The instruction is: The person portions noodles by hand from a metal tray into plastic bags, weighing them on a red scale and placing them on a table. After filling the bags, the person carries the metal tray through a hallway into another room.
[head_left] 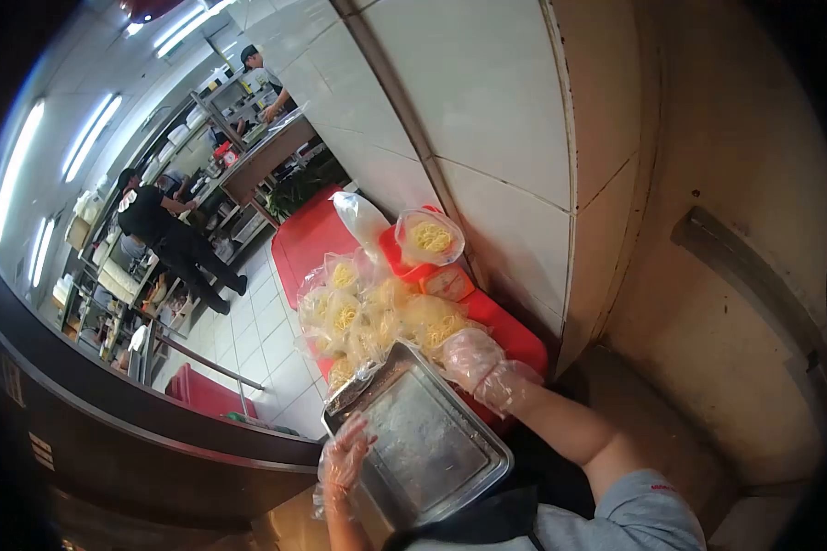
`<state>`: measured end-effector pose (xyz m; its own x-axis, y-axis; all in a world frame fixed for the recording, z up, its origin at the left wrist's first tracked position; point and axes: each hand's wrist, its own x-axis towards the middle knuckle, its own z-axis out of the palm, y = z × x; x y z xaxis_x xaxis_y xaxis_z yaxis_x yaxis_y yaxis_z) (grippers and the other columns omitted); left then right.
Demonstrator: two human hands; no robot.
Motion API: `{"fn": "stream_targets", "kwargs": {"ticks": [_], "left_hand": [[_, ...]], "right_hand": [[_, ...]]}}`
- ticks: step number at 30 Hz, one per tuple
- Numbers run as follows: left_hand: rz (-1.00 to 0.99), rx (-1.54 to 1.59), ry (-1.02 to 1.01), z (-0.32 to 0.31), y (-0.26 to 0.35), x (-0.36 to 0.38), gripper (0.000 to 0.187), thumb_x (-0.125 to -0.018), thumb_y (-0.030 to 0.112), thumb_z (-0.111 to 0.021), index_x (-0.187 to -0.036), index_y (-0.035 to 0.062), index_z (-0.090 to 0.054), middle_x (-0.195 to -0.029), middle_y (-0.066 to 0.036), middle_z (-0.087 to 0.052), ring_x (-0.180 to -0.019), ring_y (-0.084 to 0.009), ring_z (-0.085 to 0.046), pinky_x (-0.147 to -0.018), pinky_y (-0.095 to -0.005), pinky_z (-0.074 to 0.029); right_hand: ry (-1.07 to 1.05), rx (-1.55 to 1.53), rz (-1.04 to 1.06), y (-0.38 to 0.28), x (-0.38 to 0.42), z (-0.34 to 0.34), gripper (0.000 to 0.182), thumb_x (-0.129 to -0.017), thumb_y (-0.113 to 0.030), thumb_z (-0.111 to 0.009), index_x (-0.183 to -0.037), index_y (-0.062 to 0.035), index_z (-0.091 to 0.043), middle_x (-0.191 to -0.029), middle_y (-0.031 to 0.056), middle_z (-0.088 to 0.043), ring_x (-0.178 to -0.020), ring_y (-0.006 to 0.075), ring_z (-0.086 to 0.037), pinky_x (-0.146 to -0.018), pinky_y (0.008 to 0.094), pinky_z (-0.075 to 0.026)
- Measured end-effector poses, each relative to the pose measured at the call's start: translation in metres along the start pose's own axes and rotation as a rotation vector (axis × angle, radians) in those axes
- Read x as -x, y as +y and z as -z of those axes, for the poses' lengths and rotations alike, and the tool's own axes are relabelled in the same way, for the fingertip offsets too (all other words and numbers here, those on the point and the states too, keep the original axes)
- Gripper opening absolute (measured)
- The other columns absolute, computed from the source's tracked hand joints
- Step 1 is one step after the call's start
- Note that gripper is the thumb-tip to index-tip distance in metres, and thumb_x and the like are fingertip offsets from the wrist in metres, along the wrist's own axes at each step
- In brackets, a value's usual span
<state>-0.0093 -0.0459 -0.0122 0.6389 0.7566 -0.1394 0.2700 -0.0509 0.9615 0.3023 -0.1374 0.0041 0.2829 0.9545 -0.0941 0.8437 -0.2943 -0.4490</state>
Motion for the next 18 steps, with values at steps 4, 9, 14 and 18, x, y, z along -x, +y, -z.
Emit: {"fn": "stream_targets", "kwargs": {"ticks": [4,9,14,18], "left_hand": [[0.079,0.052,0.052,0.004,-0.025,0.030,0.042,-0.091,0.020,-0.065,-0.128,0.0021,-0.055,-0.120,-0.006,-0.061,-0.096,-0.0189,-0.066,-0.079,-0.0262,-0.053],[-0.003,0.093,0.077,0.008,-0.024,0.041,0.034,-0.092,0.015,-0.061,-0.123,0.0013,-0.058,-0.126,-0.008,-0.057,-0.100,-0.0178,-0.063,-0.084,-0.0277,-0.051],[-0.025,0.130,0.092,0.008,-0.021,0.042,0.029,-0.093,0.010,-0.059,-0.120,0.0006,-0.060,-0.127,-0.009,-0.055,-0.103,-0.0171,-0.060,-0.087,-0.0296,-0.051],[-0.017,0.151,0.090,0.000,-0.017,0.043,0.026,-0.093,0.007,-0.057,-0.118,0.0010,-0.061,-0.126,-0.010,-0.056,-0.107,-0.0181,-0.058,-0.090,-0.0320,-0.052]], "right_hand": [[0.050,0.179,-0.077,0.026,-0.050,-0.063,0.032,-0.086,-0.038,-0.055,-0.105,-0.0166,-0.069,-0.098,0.0115,-0.069,-0.090,0.0299,-0.067,-0.079,0.0450,-0.052],[-0.101,0.311,-0.195,-0.004,-0.037,-0.035,0.035,-0.086,-0.038,-0.057,-0.111,-0.0159,-0.068,-0.114,0.0125,-0.064,-0.101,0.0278,-0.064,-0.082,0.0492,-0.051],[-0.018,0.750,0.080,0.009,-0.029,-0.024,0.018,-0.080,-0.028,-0.061,-0.081,-0.0179,-0.076,-0.076,0.0066,-0.070,-0.071,0.0213,-0.069,-0.060,0.0401,-0.055],[0.211,0.449,0.184,0.034,-0.029,-0.002,0.018,-0.077,-0.024,-0.062,-0.079,-0.0107,-0.074,-0.079,0.0157,-0.069,-0.075,0.0300,-0.069,-0.066,0.0394,-0.055]]}}
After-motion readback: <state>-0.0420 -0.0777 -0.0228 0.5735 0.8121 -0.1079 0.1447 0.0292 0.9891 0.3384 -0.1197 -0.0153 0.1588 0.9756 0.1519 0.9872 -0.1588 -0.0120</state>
